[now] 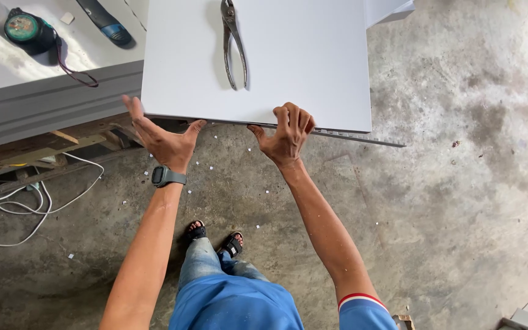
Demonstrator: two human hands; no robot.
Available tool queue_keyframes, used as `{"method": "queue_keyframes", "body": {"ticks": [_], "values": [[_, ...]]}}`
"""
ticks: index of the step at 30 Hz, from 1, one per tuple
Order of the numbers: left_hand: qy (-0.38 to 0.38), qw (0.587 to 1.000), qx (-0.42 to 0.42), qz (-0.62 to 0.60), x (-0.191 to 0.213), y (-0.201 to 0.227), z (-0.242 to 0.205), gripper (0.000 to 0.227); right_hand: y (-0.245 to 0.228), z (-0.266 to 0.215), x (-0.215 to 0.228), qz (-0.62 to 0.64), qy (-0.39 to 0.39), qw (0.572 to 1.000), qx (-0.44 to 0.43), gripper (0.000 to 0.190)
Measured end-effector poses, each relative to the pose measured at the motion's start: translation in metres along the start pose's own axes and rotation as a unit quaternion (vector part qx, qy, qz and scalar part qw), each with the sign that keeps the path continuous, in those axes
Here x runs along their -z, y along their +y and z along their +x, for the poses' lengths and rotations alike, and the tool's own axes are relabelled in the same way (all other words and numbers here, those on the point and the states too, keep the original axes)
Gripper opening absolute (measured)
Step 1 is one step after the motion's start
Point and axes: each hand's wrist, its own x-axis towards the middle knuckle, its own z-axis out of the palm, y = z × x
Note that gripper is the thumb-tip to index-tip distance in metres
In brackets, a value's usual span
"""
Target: Applying edge banding to white board panels.
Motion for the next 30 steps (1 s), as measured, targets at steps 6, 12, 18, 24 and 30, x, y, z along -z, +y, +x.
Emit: {"method": "queue_keyframes", "body": {"ticks": [6, 12, 18, 24, 30], "values": [[-0.022, 0.987, -0.098, 0.129, 0.01, 0.004, 0.027, 0.112, 0.011, -0.01, -0.025, -0.002, 0.006, 1.0, 0.005, 0.061], [-0.06, 0.987, -0.117, 0.096, 0.01, -0.014, 0.03, 0.091, 0.011, -0.015, -0.031, 0.01, 0.024, 1.0, -0.001, 0.063], [-0.035, 0.979, -0.156, 0.127, 0.01, -0.007, 0.027, 0.089, 0.023, -0.023, -0.026, 0.033, 0.022, 0.999, 0.003, 0.053], [-0.08, 0.951, -0.252, 0.159, -0.002, 0.019, 0.016, 0.056, 0.039, -0.034, -0.005, 0.01, 0.027, 0.996, 0.081, 0.016], [-0.072, 0.918, -0.354, 0.163, -0.004, 0.028, 0.004, 0.03, 0.032, -0.06, 0.016, 0.077, -0.041, 0.995, 0.056, 0.015]]}}
